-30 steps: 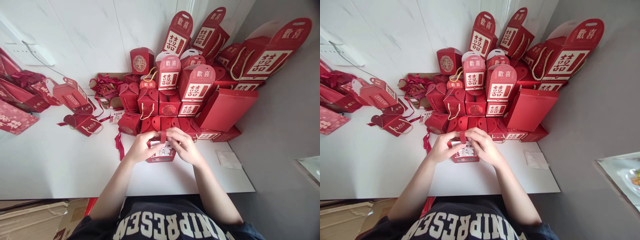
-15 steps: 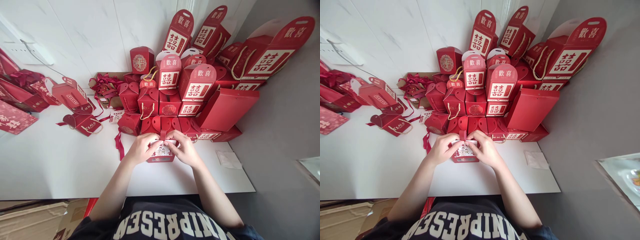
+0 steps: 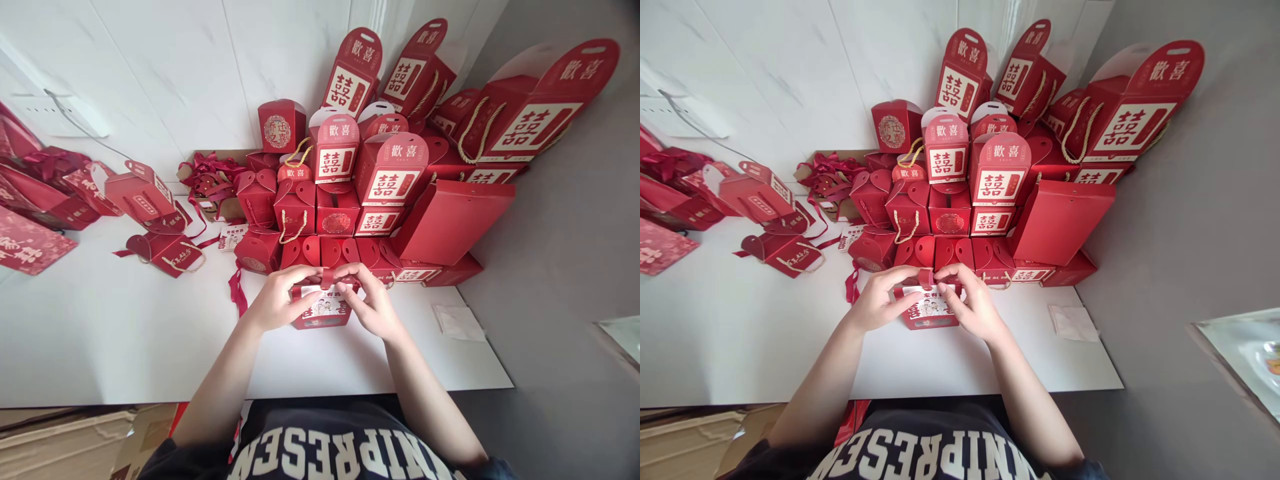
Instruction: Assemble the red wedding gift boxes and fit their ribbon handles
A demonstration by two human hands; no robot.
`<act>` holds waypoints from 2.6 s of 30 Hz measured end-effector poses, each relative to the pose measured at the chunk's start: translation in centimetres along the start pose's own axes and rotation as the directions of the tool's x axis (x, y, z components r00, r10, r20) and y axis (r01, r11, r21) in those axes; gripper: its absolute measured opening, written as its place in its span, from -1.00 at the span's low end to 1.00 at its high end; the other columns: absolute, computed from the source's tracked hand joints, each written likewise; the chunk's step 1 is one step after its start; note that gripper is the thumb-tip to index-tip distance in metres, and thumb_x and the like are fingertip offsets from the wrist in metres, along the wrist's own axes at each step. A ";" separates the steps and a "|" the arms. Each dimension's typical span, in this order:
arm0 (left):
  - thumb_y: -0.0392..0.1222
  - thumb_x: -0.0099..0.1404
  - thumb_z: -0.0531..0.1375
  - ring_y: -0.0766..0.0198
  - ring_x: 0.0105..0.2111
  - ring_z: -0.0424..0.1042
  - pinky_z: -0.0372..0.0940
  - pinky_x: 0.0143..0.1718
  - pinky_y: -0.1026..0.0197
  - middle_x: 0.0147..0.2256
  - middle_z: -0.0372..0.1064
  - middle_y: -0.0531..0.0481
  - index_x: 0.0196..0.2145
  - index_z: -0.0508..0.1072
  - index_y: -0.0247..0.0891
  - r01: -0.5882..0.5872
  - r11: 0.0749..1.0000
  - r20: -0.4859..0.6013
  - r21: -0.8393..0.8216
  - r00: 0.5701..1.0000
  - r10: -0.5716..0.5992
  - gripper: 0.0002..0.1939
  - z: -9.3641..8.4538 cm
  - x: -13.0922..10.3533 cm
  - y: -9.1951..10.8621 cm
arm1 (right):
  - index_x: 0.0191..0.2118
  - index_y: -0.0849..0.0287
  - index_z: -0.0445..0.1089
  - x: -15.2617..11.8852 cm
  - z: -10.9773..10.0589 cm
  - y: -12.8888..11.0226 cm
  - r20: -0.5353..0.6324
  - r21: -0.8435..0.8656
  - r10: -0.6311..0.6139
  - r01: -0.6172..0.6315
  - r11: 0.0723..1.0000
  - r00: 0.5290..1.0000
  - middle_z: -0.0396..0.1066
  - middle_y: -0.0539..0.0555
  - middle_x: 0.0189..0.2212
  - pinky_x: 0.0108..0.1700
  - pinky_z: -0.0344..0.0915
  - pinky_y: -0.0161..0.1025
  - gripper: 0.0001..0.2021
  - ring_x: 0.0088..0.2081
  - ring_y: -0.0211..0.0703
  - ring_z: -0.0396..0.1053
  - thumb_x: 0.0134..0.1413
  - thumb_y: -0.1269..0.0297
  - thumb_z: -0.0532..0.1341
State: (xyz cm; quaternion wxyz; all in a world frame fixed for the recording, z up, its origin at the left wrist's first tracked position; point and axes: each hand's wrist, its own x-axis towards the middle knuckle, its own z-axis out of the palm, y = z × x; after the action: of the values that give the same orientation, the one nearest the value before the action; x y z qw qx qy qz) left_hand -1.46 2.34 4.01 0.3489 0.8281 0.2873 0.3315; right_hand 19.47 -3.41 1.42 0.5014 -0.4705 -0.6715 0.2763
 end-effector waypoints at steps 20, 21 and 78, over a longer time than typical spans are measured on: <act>-0.11 0.28 0.28 0.26 -0.33 0.52 0.36 -0.30 0.34 -0.33 0.57 0.00 -0.26 0.59 -0.29 0.251 0.967 -0.018 -0.050 0.967 -0.253 -0.81 0.8 0.5 1.4 | -0.14 0.07 0.46 -0.6 0.6 -0.3 -0.061 -0.012 -0.034 0.033 0.999 0.998 0.50 0.02 -0.25 -0.18 0.35 -0.24 -0.90 -0.26 -0.18 0.42 0.31 0.29 0.20; -0.11 0.27 0.29 0.28 -0.35 0.51 0.35 -0.31 0.35 -0.35 0.56 0.02 -0.26 0.59 -0.28 0.261 0.965 -0.010 -0.023 0.965 -0.262 -0.81 0.7 0.5 1.4 | -0.14 0.07 0.47 -0.6 0.6 -0.3 -0.058 -0.022 -0.062 0.061 0.998 0.996 0.49 0.03 -0.25 -0.17 0.36 -0.23 -0.89 -0.24 -0.17 0.42 0.32 0.30 0.18; 0.06 0.10 0.38 0.05 -0.26 0.58 0.48 -0.31 0.16 -0.22 0.60 -0.12 -0.16 0.58 -0.30 0.506 0.845 -0.606 -0.174 0.621 -0.497 -0.56 -6.9 -7.5 1.1 | -0.26 0.17 0.43 -3.0 -0.6 0.8 -0.126 0.316 0.350 -0.297 0.901 0.928 0.53 0.08 -0.42 -0.42 0.42 -0.27 -0.65 -0.45 -0.16 0.50 0.28 -0.05 0.17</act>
State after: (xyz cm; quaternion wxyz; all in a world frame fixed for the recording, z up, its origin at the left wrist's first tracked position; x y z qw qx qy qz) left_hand -10.99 -0.92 6.00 0.3047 0.5569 0.6084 0.4763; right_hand 20.51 -5.85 -0.31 0.5706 -0.5198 -0.4875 0.4081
